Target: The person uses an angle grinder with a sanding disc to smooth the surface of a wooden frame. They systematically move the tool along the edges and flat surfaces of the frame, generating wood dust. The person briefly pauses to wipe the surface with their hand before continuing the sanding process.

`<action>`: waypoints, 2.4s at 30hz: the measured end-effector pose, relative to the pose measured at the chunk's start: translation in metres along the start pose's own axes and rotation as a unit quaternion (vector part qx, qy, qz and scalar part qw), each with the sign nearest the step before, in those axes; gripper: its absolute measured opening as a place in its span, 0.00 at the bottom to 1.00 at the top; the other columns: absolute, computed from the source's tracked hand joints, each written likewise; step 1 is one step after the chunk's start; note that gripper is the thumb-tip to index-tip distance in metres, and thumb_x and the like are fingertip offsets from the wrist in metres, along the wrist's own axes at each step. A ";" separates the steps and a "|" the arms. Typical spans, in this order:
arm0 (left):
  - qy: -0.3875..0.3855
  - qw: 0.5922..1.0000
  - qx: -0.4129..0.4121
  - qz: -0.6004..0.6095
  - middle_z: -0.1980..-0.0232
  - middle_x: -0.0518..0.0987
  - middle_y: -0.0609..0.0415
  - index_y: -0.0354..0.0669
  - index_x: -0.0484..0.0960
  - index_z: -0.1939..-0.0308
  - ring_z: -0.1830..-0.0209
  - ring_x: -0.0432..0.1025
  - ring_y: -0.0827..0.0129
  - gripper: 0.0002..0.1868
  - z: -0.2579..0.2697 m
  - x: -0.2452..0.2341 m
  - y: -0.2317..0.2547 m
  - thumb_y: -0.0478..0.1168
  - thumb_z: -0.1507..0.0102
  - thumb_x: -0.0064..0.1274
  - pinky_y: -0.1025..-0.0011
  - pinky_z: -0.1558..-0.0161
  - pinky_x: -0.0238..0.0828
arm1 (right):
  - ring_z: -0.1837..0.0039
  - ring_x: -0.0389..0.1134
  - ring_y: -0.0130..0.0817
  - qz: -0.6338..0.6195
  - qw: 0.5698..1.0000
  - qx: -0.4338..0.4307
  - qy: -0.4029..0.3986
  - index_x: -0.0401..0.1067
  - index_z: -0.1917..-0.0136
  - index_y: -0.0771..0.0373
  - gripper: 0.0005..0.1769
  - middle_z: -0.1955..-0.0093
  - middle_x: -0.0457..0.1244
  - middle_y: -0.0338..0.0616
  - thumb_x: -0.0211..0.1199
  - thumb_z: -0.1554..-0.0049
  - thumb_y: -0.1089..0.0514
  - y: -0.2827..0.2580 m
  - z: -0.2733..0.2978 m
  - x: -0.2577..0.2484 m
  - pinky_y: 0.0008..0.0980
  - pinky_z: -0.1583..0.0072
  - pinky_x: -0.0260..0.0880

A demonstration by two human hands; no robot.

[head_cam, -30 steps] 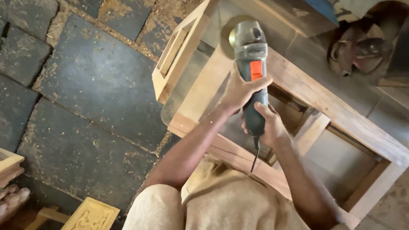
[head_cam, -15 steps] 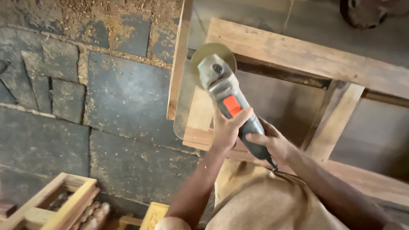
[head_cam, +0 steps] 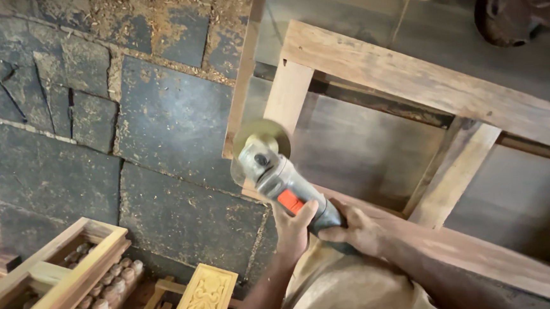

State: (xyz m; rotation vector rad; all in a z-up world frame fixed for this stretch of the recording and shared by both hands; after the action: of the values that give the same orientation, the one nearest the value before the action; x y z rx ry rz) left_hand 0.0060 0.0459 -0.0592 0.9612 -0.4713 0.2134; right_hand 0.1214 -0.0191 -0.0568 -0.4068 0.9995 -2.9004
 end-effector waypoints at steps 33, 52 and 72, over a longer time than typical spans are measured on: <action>0.057 0.996 0.054 -0.039 0.38 0.74 0.45 0.36 0.59 0.27 0.38 0.72 0.60 0.55 -0.016 0.006 0.000 0.53 0.51 0.71 0.61 0.36 0.71 | 0.56 0.72 0.42 -0.149 0.988 -0.031 0.007 0.68 0.39 0.72 0.33 0.54 0.68 0.55 0.70 0.46 0.44 0.053 -0.002 -0.039 0.38 0.54 0.76; 0.119 0.986 0.117 -0.021 0.40 0.70 0.49 0.37 0.60 0.28 0.41 0.69 0.66 0.44 0.096 -0.036 -0.027 0.37 0.44 0.67 0.65 0.41 0.72 | 0.36 0.66 0.34 -0.051 0.999 0.017 0.001 0.55 0.22 0.66 0.53 0.35 0.63 0.46 0.71 0.56 0.48 0.071 0.049 0.045 0.33 0.36 0.68; -0.028 0.997 0.027 -0.065 0.57 0.79 0.50 0.33 0.70 0.40 0.62 0.76 0.68 0.34 -0.114 0.057 0.045 0.41 0.45 0.69 0.69 0.57 0.79 | 0.61 0.71 0.40 -0.144 0.983 -0.030 0.109 0.64 0.36 0.69 0.32 0.56 0.67 0.56 0.65 0.46 0.48 -0.029 -0.041 -0.081 0.38 0.59 0.76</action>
State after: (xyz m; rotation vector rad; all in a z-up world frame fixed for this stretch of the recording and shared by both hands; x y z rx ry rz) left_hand 0.0716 0.1633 -0.0539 1.0496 -0.4537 0.0819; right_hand 0.1905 0.0386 -0.0887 -0.2599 1.1484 -3.2381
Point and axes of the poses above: each hand's wrist, its own z-axis away from the middle knuckle, its own x-axis out of the palm, y = z × x, the point moved 9 cm from there along -z, towards the middle knuckle
